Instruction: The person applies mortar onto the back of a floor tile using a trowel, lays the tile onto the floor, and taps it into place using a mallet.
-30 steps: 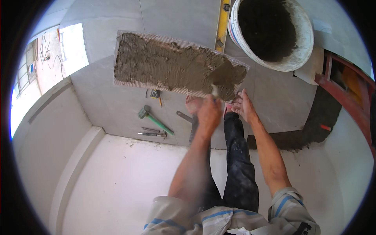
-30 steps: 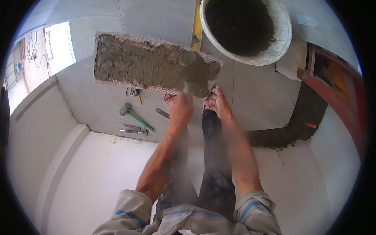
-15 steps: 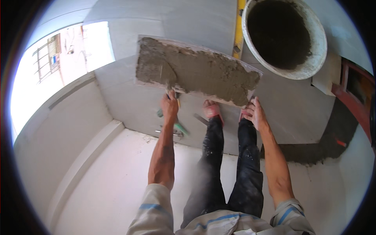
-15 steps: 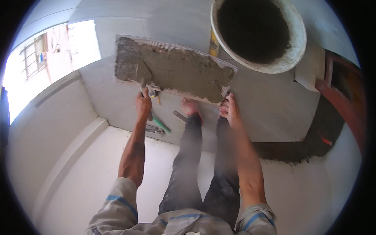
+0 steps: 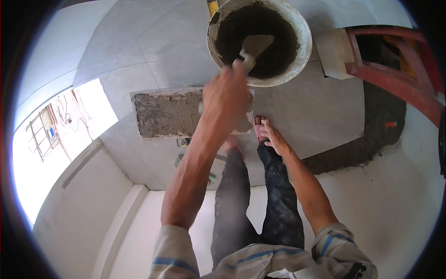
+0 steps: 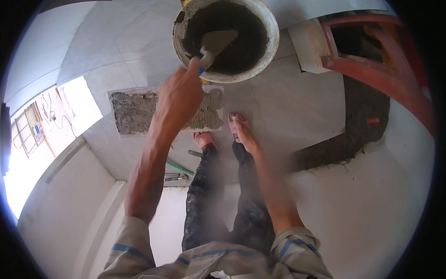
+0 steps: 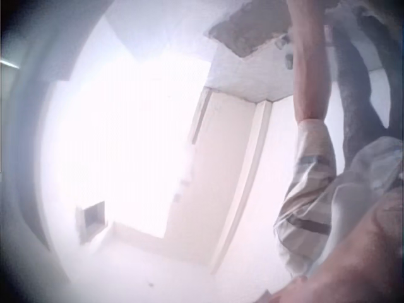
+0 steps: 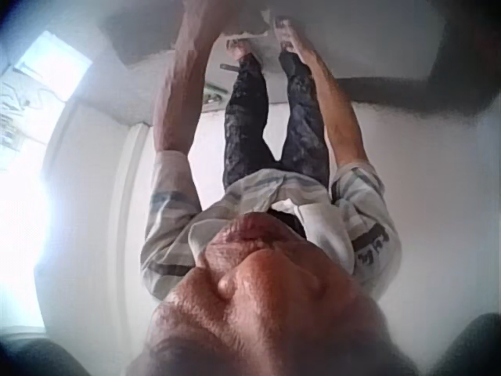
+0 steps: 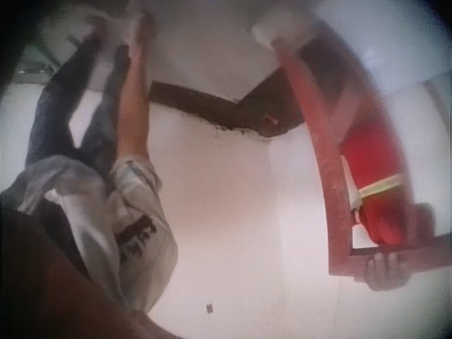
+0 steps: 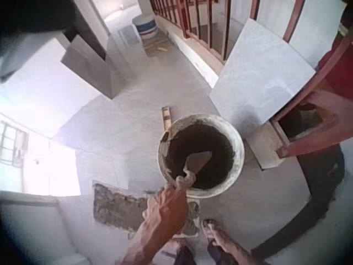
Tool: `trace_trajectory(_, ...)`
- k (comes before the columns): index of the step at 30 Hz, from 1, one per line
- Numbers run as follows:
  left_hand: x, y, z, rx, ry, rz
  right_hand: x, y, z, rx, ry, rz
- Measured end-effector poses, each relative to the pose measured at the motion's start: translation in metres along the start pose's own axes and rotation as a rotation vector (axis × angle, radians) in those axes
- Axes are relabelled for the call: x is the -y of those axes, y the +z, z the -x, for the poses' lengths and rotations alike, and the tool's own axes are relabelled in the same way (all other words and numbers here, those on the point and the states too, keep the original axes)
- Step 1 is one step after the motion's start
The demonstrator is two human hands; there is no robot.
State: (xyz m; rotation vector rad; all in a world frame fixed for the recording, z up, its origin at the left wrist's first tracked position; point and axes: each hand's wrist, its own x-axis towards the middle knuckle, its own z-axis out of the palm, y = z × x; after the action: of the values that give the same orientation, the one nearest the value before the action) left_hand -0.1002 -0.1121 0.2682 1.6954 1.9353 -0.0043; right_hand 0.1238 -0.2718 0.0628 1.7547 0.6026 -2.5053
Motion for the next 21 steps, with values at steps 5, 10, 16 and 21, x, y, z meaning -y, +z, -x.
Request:
trace_trajectory(5,-0.034,0.017,-0.057,-0.002,0.361,-0.728,0.000,0.005,0.000,0.000,-0.004,-0.009)
trace_trajectory(10,-0.045,0.042,0.030,-0.328,0.619,0.300,-0.038,-0.007,-0.037,0.056,-0.134,0.029)
trace_trajectory(16,0.185,0.095,0.089,-0.498,-0.096,0.241,0.036,0.030,-0.021,-0.229,-0.187,-0.120)
trace_trajectory(21,0.454,0.115,0.115,-0.295,-1.097,0.024,0.062,0.046,-0.050,-0.346,-0.165,-0.233)
